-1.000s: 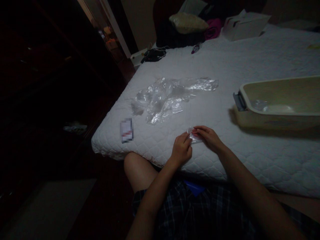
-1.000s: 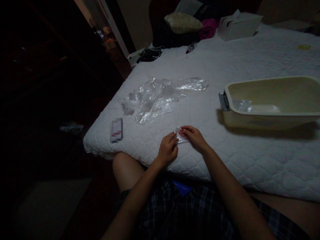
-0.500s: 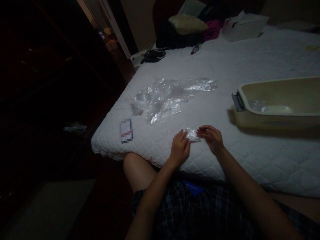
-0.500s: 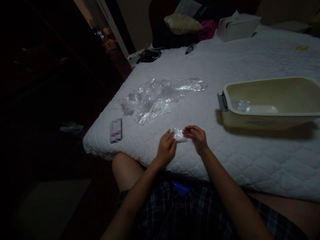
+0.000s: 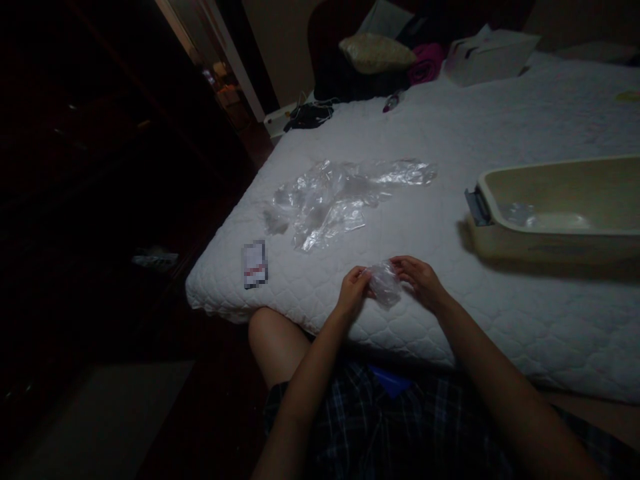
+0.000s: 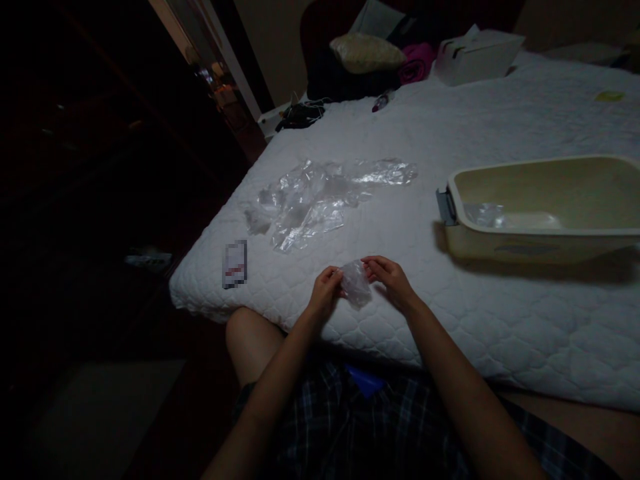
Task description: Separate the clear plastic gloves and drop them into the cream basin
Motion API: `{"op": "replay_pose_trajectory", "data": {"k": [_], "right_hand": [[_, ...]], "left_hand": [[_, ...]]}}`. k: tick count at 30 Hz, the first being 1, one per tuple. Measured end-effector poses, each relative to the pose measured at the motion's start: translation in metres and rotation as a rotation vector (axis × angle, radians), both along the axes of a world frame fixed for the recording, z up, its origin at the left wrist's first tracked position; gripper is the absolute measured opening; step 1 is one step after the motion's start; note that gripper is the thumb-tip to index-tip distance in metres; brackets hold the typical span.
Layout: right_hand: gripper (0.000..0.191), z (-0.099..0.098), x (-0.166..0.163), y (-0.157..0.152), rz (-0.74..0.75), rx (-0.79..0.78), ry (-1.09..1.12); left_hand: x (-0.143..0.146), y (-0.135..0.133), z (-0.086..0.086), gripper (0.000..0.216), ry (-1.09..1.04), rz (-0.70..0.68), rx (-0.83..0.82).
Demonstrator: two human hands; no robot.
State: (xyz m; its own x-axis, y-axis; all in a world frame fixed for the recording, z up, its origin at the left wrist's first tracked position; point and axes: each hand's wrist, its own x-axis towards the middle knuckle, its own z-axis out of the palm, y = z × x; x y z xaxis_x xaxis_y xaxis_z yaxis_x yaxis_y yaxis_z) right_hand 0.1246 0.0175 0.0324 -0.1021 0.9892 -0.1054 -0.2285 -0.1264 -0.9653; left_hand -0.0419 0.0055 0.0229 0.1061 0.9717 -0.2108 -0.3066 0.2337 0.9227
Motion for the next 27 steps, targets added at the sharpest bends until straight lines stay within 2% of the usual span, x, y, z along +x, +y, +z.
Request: {"op": "replay_pose_trajectory", "data": {"k": [10, 17, 22, 27], "right_hand": [[0.029, 0.0000, -0.0043, -0.0013, 0.120, 0.049, -0.171], [0.031, -0.0017, -0.0048, -0.0020, -0.046, 0.025, -0.111], [0.029, -0.0041, -0.0032, 0.0002, -0.109, 0.021, -0.057], [0.029, -0.0059, -0.0030, 0.0014, -0.113, 0.025, -0.047]], "left_hand": [[-0.0019, 0.0009, -0.0030, 0.038, -0.004, -0.081, 0.041], [-0.0040, -0.0023, 0.0016, 0.046, -0.039, -0.092, -0.006], [-0.0046, -0.0020, -0.0002, 0.041, 0.007, -0.134, 0.008], [-0.0033, -0.0010, -0.0037, 0.040, -0.020, -0.104, -0.038]]}}
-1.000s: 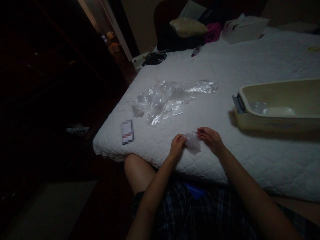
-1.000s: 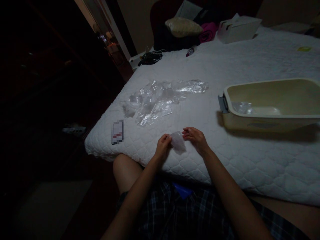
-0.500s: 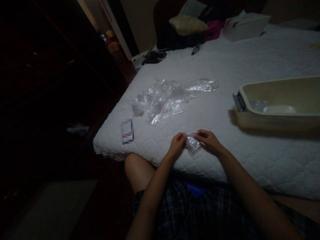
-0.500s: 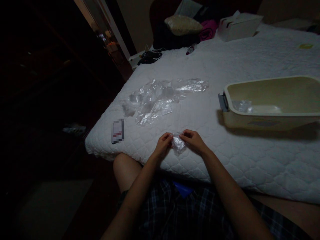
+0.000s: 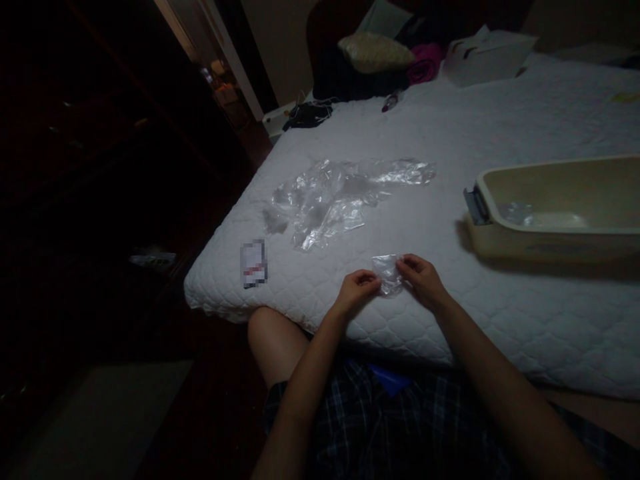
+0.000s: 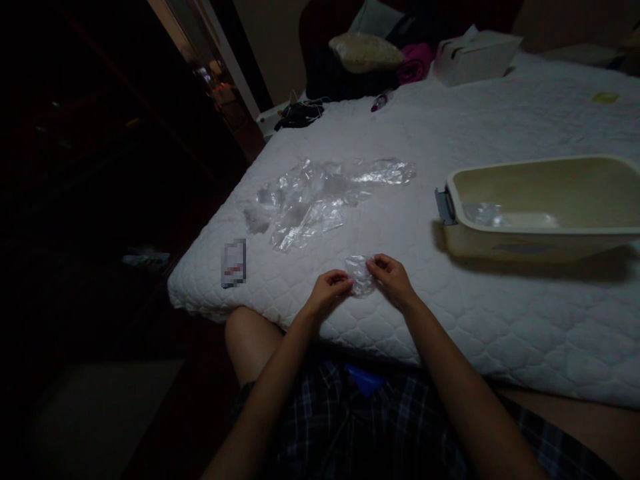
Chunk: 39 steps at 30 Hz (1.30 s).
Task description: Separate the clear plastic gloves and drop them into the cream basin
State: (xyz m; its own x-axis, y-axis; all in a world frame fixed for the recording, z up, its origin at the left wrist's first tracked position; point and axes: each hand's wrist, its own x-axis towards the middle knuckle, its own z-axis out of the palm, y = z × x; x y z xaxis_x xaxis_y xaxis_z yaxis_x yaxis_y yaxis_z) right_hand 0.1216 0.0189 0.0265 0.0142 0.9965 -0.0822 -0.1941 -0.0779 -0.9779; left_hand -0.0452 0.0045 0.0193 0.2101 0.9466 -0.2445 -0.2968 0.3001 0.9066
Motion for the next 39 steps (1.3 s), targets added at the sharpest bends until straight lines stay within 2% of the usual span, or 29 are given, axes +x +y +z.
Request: {"op": "replay_pose_trajectory", "data": {"k": [6, 11, 17, 21, 26, 28, 30, 32, 34, 39], "right_hand": [[0.031, 0.001, 0.000, 0.000, 0.058, 0.014, -0.042], [0.031, 0.004, -0.004, -0.001, 0.016, 0.021, -0.127], [0.032, 0.022, 0.006, 0.001, -0.033, 0.028, -0.125], [0.034, 0.051, 0.042, 0.009, -0.135, 0.110, -0.251], [0.032, 0.113, 0.111, 0.015, -0.343, 0.256, -0.450], [0.030, 0.135, 0.139, 0.018, -0.413, 0.272, -0.505], [0.029, 0.149, 0.164, 0.024, -0.440, 0.232, -0.531], [0.030, 0.152, 0.184, 0.034, -0.432, 0.159, -0.527], [0.033, 0.148, 0.199, 0.044, -0.403, 0.062, -0.529], [0.044, 0.127, 0.207, 0.061, -0.316, -0.101, -0.650]], "left_hand": [[0.004, -0.002, 0.001, 0.039, 0.032, 0.059, 0.013], [0.004, -0.003, 0.003, 0.039, 0.048, 0.068, 0.002], [0.004, -0.006, 0.006, 0.038, 0.018, 0.067, -0.019], [0.005, -0.008, 0.009, 0.040, 0.014, 0.088, -0.058], [0.005, -0.009, 0.008, 0.035, 0.042, 0.098, -0.058], [0.005, -0.008, 0.006, 0.033, 0.047, 0.108, -0.064], [0.004, -0.008, 0.005, 0.032, 0.055, 0.106, -0.065], [0.004, -0.008, 0.004, 0.032, 0.067, 0.108, -0.070], [0.004, -0.007, 0.004, 0.033, 0.080, 0.113, -0.073], [0.004, -0.007, 0.003, 0.033, 0.101, 0.112, -0.077]]}}
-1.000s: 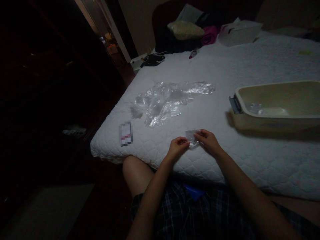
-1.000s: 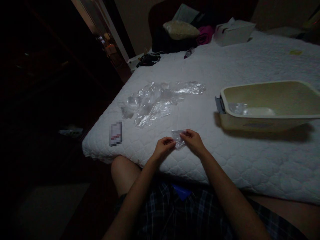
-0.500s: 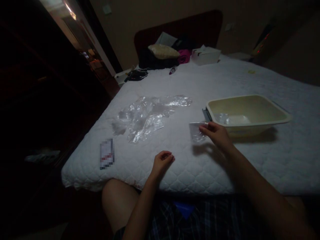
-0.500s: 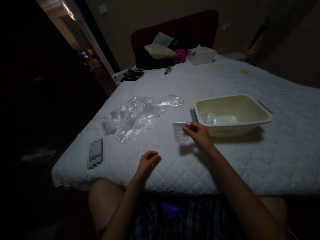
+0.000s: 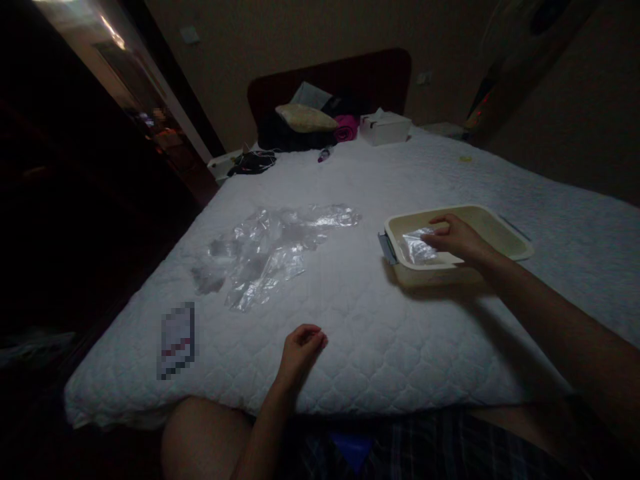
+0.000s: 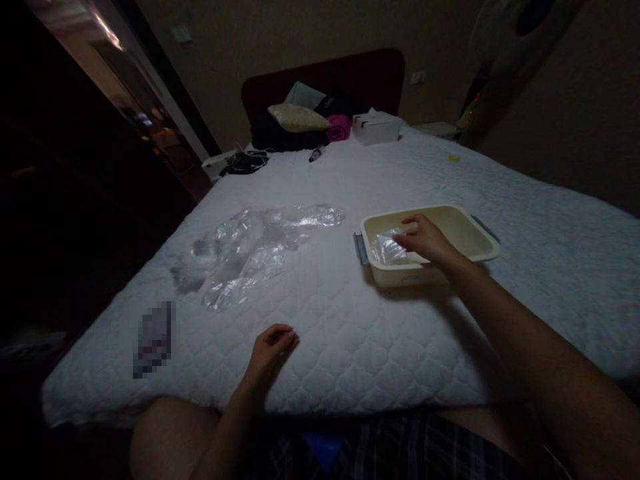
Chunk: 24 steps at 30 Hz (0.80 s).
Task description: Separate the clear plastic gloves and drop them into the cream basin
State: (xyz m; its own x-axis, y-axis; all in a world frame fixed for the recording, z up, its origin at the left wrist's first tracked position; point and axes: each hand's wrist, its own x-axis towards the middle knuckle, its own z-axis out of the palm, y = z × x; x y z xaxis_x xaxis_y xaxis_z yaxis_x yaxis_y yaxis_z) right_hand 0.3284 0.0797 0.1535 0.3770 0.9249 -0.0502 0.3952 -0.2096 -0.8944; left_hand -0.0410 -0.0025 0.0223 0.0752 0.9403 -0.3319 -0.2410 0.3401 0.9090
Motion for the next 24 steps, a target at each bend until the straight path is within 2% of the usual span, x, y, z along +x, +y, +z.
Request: {"op": "replay_pose_trajectory", "data": {"k": [4, 6, 10, 12, 14, 17, 21, 24], "right_hand": [[0.049, -0.010, -0.002, 0.009, 0.045, -0.098, -0.142], [0.048, -0.013, 0.000, 0.014, 0.072, -0.115, -0.313], [0.026, -0.015, 0.004, 0.021, 0.186, -0.140, -0.810], [0.018, -0.014, 0.004, 0.023, 0.264, -0.132, -0.960], [0.013, -0.012, 0.001, 0.024, 0.349, -0.098, -0.971], [0.013, -0.011, -0.004, 0.024, 0.493, -0.093, -0.817], [0.016, -0.016, -0.008, 0.031, 0.619, -0.203, -0.684], [0.021, -0.023, -0.009, 0.040, 0.649, -0.318, -0.661]], "left_hand": [[0.000, -0.001, -0.001, 0.032, -0.032, 0.008, -0.010], [0.000, -0.001, -0.001, 0.032, -0.035, 0.009, -0.014], [0.000, 0.000, 0.000, 0.032, -0.028, 0.009, -0.012], [0.001, 0.000, 0.001, 0.033, -0.035, 0.014, -0.015], [0.001, 0.000, 0.002, 0.033, -0.036, 0.016, -0.017], [0.002, 0.000, 0.003, 0.034, -0.029, 0.011, -0.016], [0.002, -0.001, 0.005, 0.033, -0.021, 0.005, -0.019], [0.002, -0.002, 0.006, 0.032, -0.018, -0.002, -0.018]]}}
